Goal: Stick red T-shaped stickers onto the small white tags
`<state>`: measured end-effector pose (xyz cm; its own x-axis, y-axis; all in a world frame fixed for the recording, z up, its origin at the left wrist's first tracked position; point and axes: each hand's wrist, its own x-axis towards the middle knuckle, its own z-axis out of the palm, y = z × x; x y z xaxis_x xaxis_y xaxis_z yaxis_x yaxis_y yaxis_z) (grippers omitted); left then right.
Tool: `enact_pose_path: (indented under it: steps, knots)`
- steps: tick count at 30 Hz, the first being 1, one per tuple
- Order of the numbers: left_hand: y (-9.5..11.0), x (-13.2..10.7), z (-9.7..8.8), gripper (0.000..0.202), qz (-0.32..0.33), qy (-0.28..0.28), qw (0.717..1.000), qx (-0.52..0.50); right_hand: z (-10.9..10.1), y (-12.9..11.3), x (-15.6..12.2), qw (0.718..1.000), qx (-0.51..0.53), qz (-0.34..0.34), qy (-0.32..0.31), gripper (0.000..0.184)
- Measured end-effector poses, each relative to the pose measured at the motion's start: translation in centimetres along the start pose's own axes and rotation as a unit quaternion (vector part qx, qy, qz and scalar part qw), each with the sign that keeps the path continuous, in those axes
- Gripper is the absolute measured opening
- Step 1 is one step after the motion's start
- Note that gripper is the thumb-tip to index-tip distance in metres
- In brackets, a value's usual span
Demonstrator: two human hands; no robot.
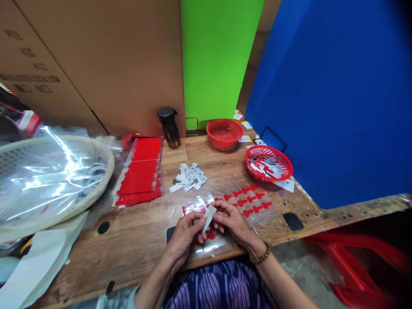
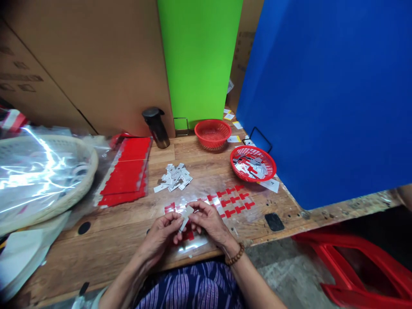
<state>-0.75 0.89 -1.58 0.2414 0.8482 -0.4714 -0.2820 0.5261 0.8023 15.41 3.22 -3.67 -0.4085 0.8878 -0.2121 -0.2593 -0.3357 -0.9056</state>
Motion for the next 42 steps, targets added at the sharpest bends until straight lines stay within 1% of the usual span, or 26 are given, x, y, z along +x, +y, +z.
enact_pose_path:
  steps: [3,5,10,16,19,21,24,26,28,29,31,33,36,38,40,42]
  knots:
    - [0.6,-0.5,0.5,0.024,-0.022,-0.042,0.998,-0.033,-0.3,0.4,-0.2,0.998,0.064,-0.006,-0.026,0.031]
    - [0.9,-0.8,0.8,0.025,-0.039,-0.052,0.997,-0.041,-0.3,0.5,-0.3,0.996,0.086,-0.012,-0.036,0.028]
    - [1.3,-1.1,1.2,0.027,-0.08,-0.04,0.994,-0.06,-0.1,0.3,-0.7,0.993,0.104,-0.024,-0.046,0.026]
    - [1.0,-0.9,1.3,0.023,-0.067,-0.031,0.994,-0.083,0.2,0.0,-1.0,0.996,0.085,-0.007,-0.013,0.033]
    - [0.8,-0.8,1.2,0.023,-0.073,-0.021,0.993,-0.086,0.3,0.3,-1.0,0.997,0.071,-0.004,0.006,0.036]
    - [0.7,-0.7,1.1,0.023,-0.07,-0.013,0.994,-0.085,0.4,0.6,-1.0,0.998,0.064,-0.016,0.011,0.033]
    - [0.6,-0.5,0.8,0.021,-0.042,-0.002,0.996,-0.076,0.5,0.6,-0.9,0.999,0.027,-0.033,0.007,0.027]
    - [0.6,-0.4,0.4,0.021,-0.02,0.019,0.997,-0.068,0.4,0.4,-0.8,0.999,-0.005,-0.034,0.008,0.034]
    - [0.8,-0.2,-0.2,0.021,-0.004,0.056,0.996,-0.071,0.1,0.2,-0.7,0.998,-0.031,-0.037,0.042,0.039]
    - [0.8,0.0,-0.6,0.022,0.001,0.078,0.994,-0.076,-0.1,0.1,-0.6,0.996,-0.048,-0.038,0.071,0.037]
    - [0.9,0.3,-1.3,0.023,0.009,0.116,0.99,-0.086,-0.6,0.0,-0.5,0.985,-0.105,-0.042,0.13,0.027]
    - [0.8,0.6,-2.0,0.024,0.019,0.143,0.985,-0.091,-0.9,-0.1,-0.4,0.966,-0.193,-0.052,0.162,0.018]
    - [0.4,1.0,-2.6,0.026,0.05,0.165,0.981,-0.091,-0.8,-0.3,-0.5,0.923,-0.338,-0.09,0.159,0.01]
    - [0.1,1.3,-2.8,0.027,0.059,0.173,0.979,-0.089,-0.4,-0.5,-0.6,0.893,-0.411,-0.109,0.147,0.008]
    - [-0.1,1.4,-2.7,0.026,0.055,0.18,0.978,-0.089,0.1,-0.5,-0.5,0.874,-0.451,-0.118,0.135,0.009]
    - [-0.2,1.6,-2.7,0.025,0.049,0.19,0.976,-0.09,0.5,-0.4,-0.3,0.864,-0.472,-0.126,0.124,0.011]
